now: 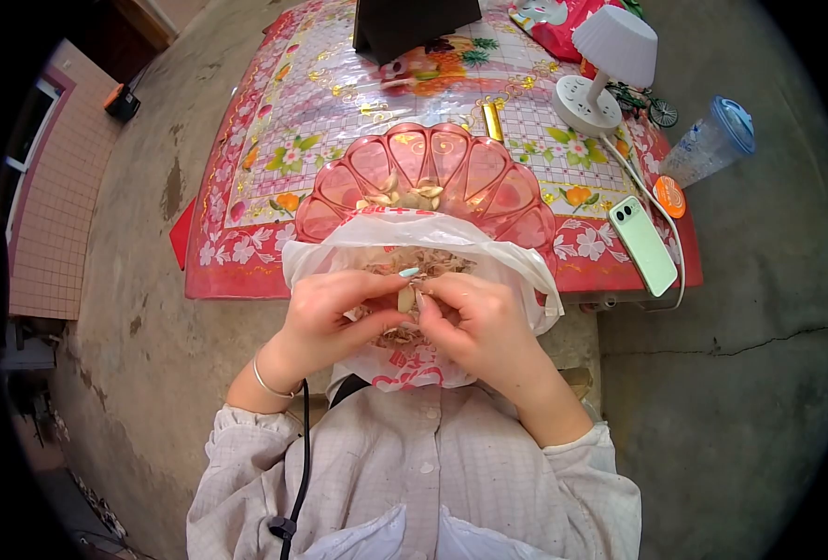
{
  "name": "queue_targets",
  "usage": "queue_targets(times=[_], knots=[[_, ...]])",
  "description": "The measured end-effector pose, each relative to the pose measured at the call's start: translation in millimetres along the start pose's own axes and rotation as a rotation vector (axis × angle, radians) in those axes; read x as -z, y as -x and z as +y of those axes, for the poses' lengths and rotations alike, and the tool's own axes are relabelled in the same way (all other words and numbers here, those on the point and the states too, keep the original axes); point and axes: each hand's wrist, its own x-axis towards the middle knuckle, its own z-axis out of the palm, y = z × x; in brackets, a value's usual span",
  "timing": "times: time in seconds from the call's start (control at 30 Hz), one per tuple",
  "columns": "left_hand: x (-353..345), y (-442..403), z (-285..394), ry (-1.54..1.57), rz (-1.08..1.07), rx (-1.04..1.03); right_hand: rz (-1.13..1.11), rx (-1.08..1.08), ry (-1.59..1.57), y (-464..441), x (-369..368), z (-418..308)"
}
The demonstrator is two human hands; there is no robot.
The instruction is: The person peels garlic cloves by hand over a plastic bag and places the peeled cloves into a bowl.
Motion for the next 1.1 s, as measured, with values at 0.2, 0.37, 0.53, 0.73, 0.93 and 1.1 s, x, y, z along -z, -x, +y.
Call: queue_targets(times=[0.2, 0.37, 0.53, 0.73, 0.93, 1.1], knots=[[-2.4, -0.7, -0.8, 0.054, 0.026, 0.017, -0.014, -0.088, -0.169, 0.5, -1.8, 3.4], [-4.2, -2.8, -0.9, 0.107, 0.064, 0.012, -0.064, -0.360, -0.544, 0.8, -2.5, 3.1], [-7.1, -3.3, 5.5, 0.230, 0.110, 0.129, 0.003, -0.360, -0.649, -2.7, -4.3, 7.3], [-13.0, 2.1, 4.7, 0.730, 0.144, 0.475, -0.022, -0.381, -0.504, -3.3, -3.6, -0.1], [-14.4, 4.5, -0.8, 0.686, 0.127, 0.406, -0.059, -0.432, -0.651, -4.8, -2.6, 6.2], [-14.4, 4.3, -3.4, 0.640, 0.141, 0.373, -0.089, -0.463, -0.797, -4.7, -2.0, 11.9]])
